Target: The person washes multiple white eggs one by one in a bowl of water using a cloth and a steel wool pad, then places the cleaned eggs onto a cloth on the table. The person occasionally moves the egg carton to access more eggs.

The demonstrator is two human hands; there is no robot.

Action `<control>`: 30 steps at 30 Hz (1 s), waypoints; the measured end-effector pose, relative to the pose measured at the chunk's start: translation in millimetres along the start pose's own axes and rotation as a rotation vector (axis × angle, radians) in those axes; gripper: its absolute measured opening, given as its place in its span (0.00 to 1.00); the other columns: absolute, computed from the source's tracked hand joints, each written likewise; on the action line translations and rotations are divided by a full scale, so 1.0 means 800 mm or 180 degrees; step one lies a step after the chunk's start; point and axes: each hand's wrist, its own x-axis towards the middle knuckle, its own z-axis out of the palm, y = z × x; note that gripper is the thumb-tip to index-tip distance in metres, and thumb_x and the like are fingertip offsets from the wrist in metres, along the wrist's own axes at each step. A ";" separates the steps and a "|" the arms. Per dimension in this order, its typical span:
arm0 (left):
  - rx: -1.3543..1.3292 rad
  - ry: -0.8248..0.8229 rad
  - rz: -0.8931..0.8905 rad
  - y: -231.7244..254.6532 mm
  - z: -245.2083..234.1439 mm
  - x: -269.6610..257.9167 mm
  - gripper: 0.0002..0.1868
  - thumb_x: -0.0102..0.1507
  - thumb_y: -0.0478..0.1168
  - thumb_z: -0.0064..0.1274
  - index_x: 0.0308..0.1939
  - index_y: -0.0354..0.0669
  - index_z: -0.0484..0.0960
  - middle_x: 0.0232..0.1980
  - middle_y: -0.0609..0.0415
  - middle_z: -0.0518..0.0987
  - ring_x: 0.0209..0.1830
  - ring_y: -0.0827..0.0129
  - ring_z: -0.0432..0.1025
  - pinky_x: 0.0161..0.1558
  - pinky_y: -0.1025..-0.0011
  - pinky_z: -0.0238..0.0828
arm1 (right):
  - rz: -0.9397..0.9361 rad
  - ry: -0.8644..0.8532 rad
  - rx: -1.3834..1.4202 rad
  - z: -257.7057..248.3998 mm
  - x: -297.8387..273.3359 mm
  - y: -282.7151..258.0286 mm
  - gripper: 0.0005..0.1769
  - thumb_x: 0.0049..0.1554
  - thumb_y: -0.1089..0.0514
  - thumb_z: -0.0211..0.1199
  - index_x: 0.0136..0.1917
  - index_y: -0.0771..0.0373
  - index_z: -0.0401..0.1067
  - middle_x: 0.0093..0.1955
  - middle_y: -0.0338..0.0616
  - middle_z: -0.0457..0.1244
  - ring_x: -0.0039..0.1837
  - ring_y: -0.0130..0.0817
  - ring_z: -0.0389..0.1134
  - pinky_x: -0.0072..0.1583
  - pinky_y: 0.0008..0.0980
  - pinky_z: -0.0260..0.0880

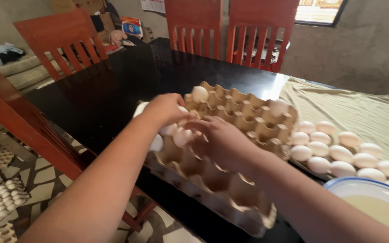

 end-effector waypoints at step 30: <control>-0.3574 -0.2028 0.1235 0.342 0.100 -0.097 0.24 0.53 0.55 0.57 0.49 0.50 0.79 0.37 0.52 0.83 0.26 0.69 0.73 0.31 0.68 0.70 | 0.2586 0.1725 0.1664 -0.161 -0.352 0.164 0.33 0.44 0.64 0.65 0.64 0.60 0.68 0.55 0.44 0.67 0.54 0.34 0.71 0.54 0.32 0.71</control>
